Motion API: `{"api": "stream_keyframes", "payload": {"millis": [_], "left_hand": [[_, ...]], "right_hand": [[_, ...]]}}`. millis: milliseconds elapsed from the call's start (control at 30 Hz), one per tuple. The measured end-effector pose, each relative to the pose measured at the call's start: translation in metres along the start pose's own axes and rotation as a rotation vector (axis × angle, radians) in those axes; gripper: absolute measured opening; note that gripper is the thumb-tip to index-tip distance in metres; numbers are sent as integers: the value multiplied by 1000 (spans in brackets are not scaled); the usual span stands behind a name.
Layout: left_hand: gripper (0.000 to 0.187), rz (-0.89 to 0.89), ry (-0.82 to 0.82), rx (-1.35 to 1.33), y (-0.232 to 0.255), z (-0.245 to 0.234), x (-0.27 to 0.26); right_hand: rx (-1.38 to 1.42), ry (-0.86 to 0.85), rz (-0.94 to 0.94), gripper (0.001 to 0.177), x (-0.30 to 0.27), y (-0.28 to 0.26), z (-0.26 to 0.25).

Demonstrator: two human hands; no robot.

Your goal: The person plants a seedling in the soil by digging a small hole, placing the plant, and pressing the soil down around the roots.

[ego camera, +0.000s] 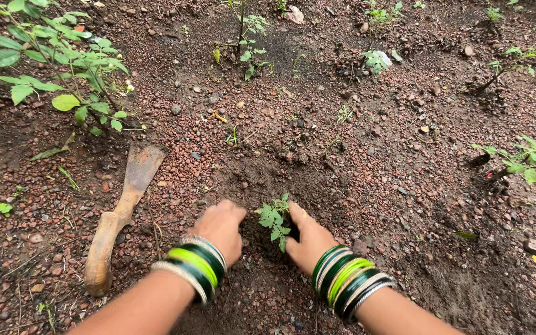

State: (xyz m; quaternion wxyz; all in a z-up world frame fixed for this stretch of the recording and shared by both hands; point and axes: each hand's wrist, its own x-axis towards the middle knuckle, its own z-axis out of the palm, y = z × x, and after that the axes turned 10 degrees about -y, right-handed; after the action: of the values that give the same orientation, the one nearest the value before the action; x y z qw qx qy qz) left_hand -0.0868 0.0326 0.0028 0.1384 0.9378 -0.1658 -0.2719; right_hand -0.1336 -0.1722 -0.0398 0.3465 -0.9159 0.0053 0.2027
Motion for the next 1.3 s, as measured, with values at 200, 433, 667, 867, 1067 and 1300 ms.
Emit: {"api": "stream_keyframes", "payload": {"millis": [200,433,667,867,1067,1300], "left_hand": [[30,-76,-7,-168,23,3,-15],[30,-36,84,-32,2,-27,21],[52,33,25,149,15,-37,67],[82,-61,-181,131,31,-24,84],[81,-12,-121,99,22,-11,93],[53,115,-139,140,13,-13,82]], "right_hand": [[-237,250,-80,63,2,-1,40],[49,230,236,54,19,0,-12],[-310,47,-67,60,88,21,-46],[-544,-246,-134,71,102,11,-39],[-570,-317,-59,85,97,1,-41],[-591,-298,-96,67,92,18,-32]]}}
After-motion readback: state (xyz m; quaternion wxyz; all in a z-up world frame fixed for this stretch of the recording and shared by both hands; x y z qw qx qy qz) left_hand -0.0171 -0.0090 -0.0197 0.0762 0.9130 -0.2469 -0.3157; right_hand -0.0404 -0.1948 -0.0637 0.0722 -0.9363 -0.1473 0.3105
